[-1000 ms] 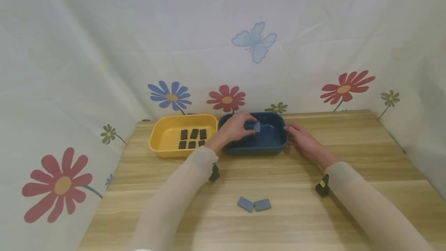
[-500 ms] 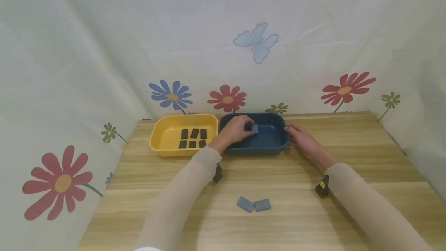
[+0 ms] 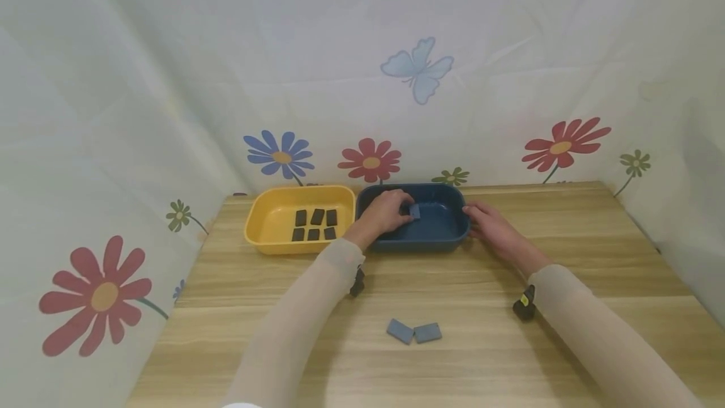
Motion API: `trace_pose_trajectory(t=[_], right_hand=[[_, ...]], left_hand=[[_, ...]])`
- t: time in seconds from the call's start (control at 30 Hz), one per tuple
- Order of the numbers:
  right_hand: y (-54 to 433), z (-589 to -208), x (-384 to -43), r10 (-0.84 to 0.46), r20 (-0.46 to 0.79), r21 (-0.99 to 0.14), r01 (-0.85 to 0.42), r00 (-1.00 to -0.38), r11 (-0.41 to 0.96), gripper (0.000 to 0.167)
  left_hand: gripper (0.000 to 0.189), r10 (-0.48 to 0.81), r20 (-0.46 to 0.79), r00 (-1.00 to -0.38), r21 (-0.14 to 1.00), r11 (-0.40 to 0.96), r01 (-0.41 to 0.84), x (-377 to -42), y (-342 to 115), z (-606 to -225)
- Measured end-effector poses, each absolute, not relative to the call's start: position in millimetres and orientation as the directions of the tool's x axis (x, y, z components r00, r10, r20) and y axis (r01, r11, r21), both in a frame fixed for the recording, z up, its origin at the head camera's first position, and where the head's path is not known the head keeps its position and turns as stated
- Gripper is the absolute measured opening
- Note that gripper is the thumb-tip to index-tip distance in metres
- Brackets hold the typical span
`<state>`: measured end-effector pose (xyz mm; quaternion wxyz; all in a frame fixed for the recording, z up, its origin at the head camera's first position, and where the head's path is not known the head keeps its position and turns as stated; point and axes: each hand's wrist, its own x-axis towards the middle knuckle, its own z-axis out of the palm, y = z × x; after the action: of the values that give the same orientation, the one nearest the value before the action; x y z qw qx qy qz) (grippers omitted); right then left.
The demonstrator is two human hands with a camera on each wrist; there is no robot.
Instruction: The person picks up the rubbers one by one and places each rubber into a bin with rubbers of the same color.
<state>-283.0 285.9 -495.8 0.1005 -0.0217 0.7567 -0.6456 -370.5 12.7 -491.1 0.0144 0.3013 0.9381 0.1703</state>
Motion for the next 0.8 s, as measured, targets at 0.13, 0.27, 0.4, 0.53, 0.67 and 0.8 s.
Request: trace_pose_trajectory(t=[0.13, 0.27, 0.4, 0.53, 0.67, 0.8], right_hand=[[285.7, -496.2, -283.2, -0.166, -0.124, -0.982, 0.097, -0.978, 0.162, 0.051], [286.7, -497.4, -284.3, -0.165, -0.131, -0.981, 0.104, -0.977, 0.161, 0.052], [287.6, -497.5, -284.8, -0.163, -0.135, -0.979, 0.107, -0.977, 0.173, 0.052], [288.4, -498.0, -285.5, -0.168, -0.142, -0.978, 0.111, -0.976, 0.178, 0.052], [287.4, -497.3, -284.3, -0.175, -0.138, -0.979, 0.108, -0.975, 0.171, 0.053], [286.6, -497.0, -283.8, -0.172, -0.139, -0.98, 0.111, -0.975, 0.165, 0.052]], left_hand=[[0.042, 0.566, 0.071, -0.821, 0.327, 0.765, 0.555, -369.6, 12.5, -490.1], [0.043, 0.566, 0.062, -0.822, 0.328, 0.767, 0.552, -369.5, 13.2, -488.7], [0.043, 0.566, 0.06, -0.822, 0.316, 0.77, 0.554, -369.9, 14.2, -488.5], [0.042, 0.567, 0.059, -0.822, 0.299, 0.775, 0.556, -370.6, 14.5, -489.2], [0.042, 0.568, 0.058, -0.821, 0.295, 0.776, 0.557, -370.8, 14.6, -490.3], [0.042, 0.565, 0.058, -0.823, 0.295, 0.778, 0.555, -370.3, 15.1, -490.3]])
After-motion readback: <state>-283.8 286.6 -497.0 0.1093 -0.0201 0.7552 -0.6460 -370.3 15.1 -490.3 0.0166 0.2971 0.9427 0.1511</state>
